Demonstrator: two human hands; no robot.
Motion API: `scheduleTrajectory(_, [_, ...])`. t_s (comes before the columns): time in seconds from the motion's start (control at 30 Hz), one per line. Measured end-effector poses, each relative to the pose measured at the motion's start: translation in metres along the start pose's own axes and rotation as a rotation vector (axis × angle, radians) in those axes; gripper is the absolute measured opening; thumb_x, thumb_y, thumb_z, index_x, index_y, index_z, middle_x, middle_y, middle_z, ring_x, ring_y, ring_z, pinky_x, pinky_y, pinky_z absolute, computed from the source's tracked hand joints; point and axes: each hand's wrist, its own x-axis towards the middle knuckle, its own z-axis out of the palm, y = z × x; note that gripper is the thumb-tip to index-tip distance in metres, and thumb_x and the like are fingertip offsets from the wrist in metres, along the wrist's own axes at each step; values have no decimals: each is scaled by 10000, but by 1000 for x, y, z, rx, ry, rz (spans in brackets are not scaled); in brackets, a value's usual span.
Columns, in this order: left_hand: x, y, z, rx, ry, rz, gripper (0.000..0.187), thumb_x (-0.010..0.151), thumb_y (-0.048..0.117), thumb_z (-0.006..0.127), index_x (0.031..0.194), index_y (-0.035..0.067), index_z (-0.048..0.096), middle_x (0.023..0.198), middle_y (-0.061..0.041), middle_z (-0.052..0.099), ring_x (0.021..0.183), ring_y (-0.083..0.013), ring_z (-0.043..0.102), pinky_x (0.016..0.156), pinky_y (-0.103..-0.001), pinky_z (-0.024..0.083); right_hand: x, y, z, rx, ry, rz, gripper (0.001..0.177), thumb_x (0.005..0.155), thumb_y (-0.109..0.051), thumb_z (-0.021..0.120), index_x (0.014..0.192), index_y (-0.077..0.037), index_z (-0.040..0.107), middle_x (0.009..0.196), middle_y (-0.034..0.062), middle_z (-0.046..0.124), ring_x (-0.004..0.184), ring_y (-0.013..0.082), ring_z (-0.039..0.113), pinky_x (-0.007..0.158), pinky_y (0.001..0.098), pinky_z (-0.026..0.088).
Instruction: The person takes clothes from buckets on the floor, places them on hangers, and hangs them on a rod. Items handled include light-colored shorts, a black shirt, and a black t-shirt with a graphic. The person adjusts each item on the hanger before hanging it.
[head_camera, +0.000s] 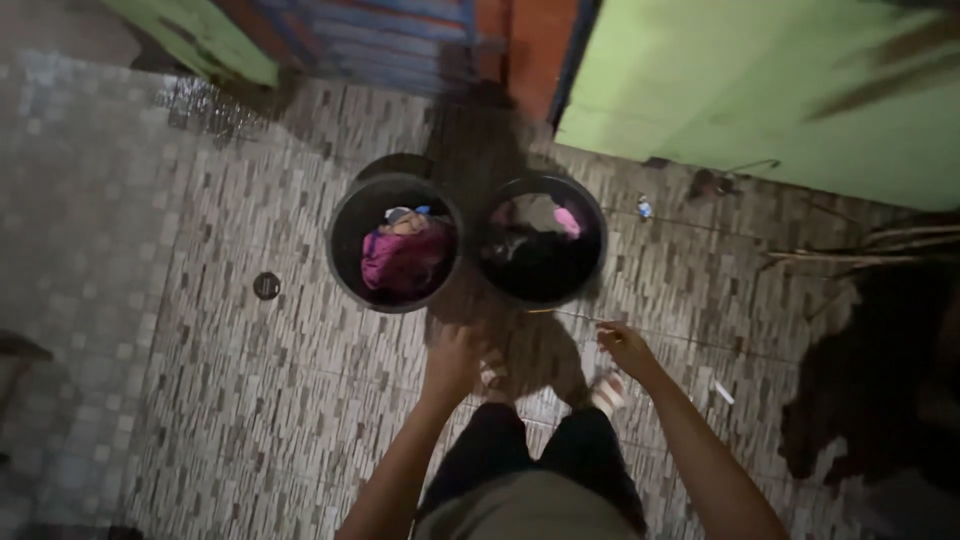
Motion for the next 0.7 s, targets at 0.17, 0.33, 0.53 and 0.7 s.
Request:
scheduleTrajectory(0.17, [30, -56, -5, -169, -56, -187, 308, 998, 370, 606, 1231, 168, 616, 1248, -195, 534, 816, -487, 691, 639, -559, 589, 75, -13, 53, -397, -30, 232, 410, 973, -367, 666, 1332, -170, 680, 1075, 190, 782, 998, 330, 768, 838, 444, 602])
scheduleTrajectory(0.33, [75, -90, 33, -354, 8, -295, 320, 1013, 326, 572, 1210, 75, 594, 1281, -315, 512, 853, -584, 664, 687, -646, 587, 202, 79, 94, -450, -59, 335, 415, 972, -392, 637, 1356, -237, 667, 1104, 156, 783, 994, 368, 755, 871, 493, 588])
scheduleTrajectory(0.53, [101, -117, 128, -463, -28, -480, 362, 979, 325, 567, 1263, 108, 621, 1402, -124, 504, 883, -347, 686, 732, -437, 555, 308, 133, 125, -463, 103, 407, 958, 823, -429, 739, 1602, -161, 252, 1313, 259, 615, 1077, 427, 645, 906, 460, 529])
scheduleTrajectory(0.7, [121, -123, 165, -646, -137, -649, 294, 967, 296, 603, 1191, 128, 695, 1287, -77, 577, 905, -252, 714, 809, -351, 599, 361, 206, 143, -130, 255, 84, 1305, 731, -358, 886, 1634, -55, -6, 1536, 308, 407, 1317, 378, 520, 1074, 395, 442])
